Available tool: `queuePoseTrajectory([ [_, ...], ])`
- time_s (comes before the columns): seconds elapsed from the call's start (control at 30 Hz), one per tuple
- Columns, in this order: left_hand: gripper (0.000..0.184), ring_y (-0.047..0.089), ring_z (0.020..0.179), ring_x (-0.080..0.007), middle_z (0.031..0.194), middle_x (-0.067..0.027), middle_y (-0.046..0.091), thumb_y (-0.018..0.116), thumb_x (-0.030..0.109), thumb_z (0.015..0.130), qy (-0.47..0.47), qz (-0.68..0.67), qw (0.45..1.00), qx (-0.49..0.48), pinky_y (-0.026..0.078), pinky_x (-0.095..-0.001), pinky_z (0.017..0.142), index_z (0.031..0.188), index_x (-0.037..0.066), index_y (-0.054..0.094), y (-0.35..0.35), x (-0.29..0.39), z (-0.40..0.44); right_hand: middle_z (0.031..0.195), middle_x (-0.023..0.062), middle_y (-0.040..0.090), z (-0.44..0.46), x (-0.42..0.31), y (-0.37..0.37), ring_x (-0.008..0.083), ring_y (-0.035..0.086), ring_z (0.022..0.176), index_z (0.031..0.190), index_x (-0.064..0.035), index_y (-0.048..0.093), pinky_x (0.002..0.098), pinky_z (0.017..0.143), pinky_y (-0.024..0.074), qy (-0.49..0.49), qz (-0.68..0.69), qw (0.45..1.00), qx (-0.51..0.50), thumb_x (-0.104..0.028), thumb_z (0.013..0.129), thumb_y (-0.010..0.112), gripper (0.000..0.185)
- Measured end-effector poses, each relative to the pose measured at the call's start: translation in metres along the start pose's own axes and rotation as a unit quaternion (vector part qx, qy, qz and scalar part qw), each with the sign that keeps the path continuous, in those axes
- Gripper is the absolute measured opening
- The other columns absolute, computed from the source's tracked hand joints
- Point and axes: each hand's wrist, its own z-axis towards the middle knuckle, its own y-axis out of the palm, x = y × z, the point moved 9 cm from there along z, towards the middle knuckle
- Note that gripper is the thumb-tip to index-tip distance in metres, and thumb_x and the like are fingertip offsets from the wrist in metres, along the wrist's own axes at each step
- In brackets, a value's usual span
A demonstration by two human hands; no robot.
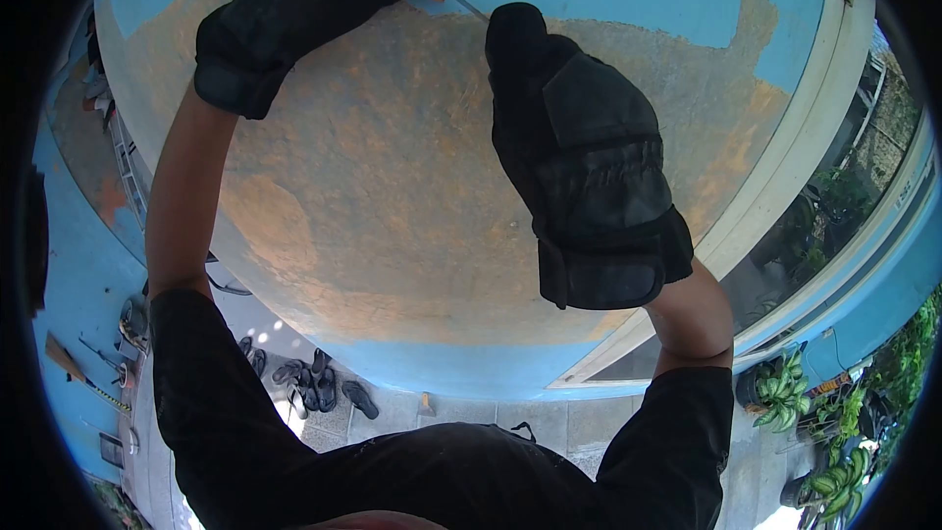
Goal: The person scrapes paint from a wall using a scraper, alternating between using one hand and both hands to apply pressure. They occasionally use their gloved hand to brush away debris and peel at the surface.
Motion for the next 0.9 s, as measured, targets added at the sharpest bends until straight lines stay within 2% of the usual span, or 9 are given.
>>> queuePoseTrajectory([
  [0.07,0.020,0.058,0.071,-0.0280,0.074,-0.0073,0.057,0.077,0.014,0.074,-0.005,0.010,1.000,-0.014,0.048,-0.0395,0.066,0.080,0.006,0.059,0.000,-0.001,0.000,0.106,0.0168,0.069,-0.002,0.005,0.008,0.0361,0.068,0.091,0.141,-0.0088,0.049,0.0446,0.079,0.0573,0.025,0.001,1.000,-0.020,-0.013,0.087,0.070,0.058],
  [0.1,0.020,0.058,0.070,-0.0283,0.073,-0.0075,0.057,0.077,0.014,0.073,-0.012,0.005,1.000,-0.011,0.048,-0.0396,0.065,0.078,0.007,0.059,-0.001,-0.002,-0.001,0.106,0.0168,0.069,-0.002,0.004,0.009,0.0361,0.068,0.091,0.141,-0.0088,0.049,0.0446,0.079,0.0573,0.025,0.001,0.999,-0.020,-0.013,0.087,0.070,0.058],
  [0.3,0.021,0.057,0.066,-0.0281,0.071,-0.0076,0.057,0.079,0.014,0.072,-0.038,0.032,0.999,0.001,0.046,-0.0393,0.060,0.073,0.007,0.059,-0.006,-0.007,-0.004,0.102,0.0170,0.068,0.006,-0.008,0.008,0.0359,0.068,0.088,0.138,-0.0079,0.050,0.0446,0.075,0.0571,0.007,0.000,1.000,-0.012,-0.016,0.088,0.069,0.054],
  [0.37,0.021,0.057,0.066,-0.0275,0.071,-0.0076,0.058,0.080,0.014,0.072,-0.041,0.055,0.998,0.006,0.046,-0.0393,0.059,0.073,0.007,0.060,-0.009,-0.009,-0.004,0.076,0.0109,0.062,0.011,-0.009,0.006,0.0295,0.064,0.069,0.120,-0.0040,0.057,0.0395,0.059,0.0512,0.015,0.018,1.000,0.013,-0.013,0.096,0.059,0.026],
  [0.47,0.021,0.058,0.068,-0.0266,0.073,-0.0077,0.061,0.081,0.014,0.072,-0.028,0.017,0.999,-0.019,0.047,-0.0389,0.060,0.076,0.006,0.062,-0.004,-0.013,-0.008,0.076,0.0110,0.062,0.011,-0.010,0.006,0.0296,0.064,0.069,0.120,-0.0039,0.057,0.0395,0.059,0.0511,0.007,0.039,0.999,0.020,-0.013,0.095,0.059,0.026],
  [0.53,0.020,0.060,0.072,-0.0259,0.078,-0.0074,0.064,0.082,0.013,0.071,-0.041,0.018,0.998,0.035,0.048,-0.0381,0.063,0.078,0.007,0.065,-0.010,-0.013,-0.009,0.076,0.0110,0.062,0.011,-0.010,0.005,0.0296,0.064,0.069,0.120,-0.0038,0.057,0.0394,0.059,0.0511,0.003,0.056,0.998,0.030,-0.012,0.095,0.060,0.027],
  [0.77,0.020,0.061,0.076,-0.0246,0.086,-0.0064,0.067,0.083,0.011,0.071,0.000,0.047,0.999,0.025,0.050,-0.0363,0.065,0.081,0.006,0.066,-0.016,-0.005,-0.004,0.074,0.0116,0.061,0.016,-0.012,-0.004,0.0300,0.063,0.067,0.118,-0.0037,0.055,0.0399,0.059,0.0506,-0.027,0.097,0.994,0.052,-0.010,0.093,0.061,0.027],
  [0.87,0.020,0.064,0.082,-0.0245,0.093,-0.0073,0.070,0.083,0.011,0.072,-0.066,0.028,0.997,-0.014,0.052,-0.0358,0.069,0.083,0.006,0.067,-0.013,-0.015,-0.008,0.073,0.0119,0.060,0.023,-0.013,-0.004,0.0299,0.063,0.067,0.117,-0.0046,0.054,0.0410,0.060,0.0507,-0.046,0.066,0.997,0.000,-0.010,0.092,0.061,0.027],
  [0.9,0.021,0.065,0.087,-0.0251,0.098,-0.0089,0.071,0.083,0.012,0.073,-0.081,0.031,0.996,0.018,0.053,-0.0357,0.072,0.086,0.005,0.068,-0.018,-0.018,-0.012,0.073,0.0119,0.060,0.023,-0.014,-0.009,0.0299,0.063,0.067,0.117,-0.0046,0.054,0.0410,0.060,0.0507,-0.046,0.068,0.997,0.002,-0.010,0.092,0.061,0.027],
])
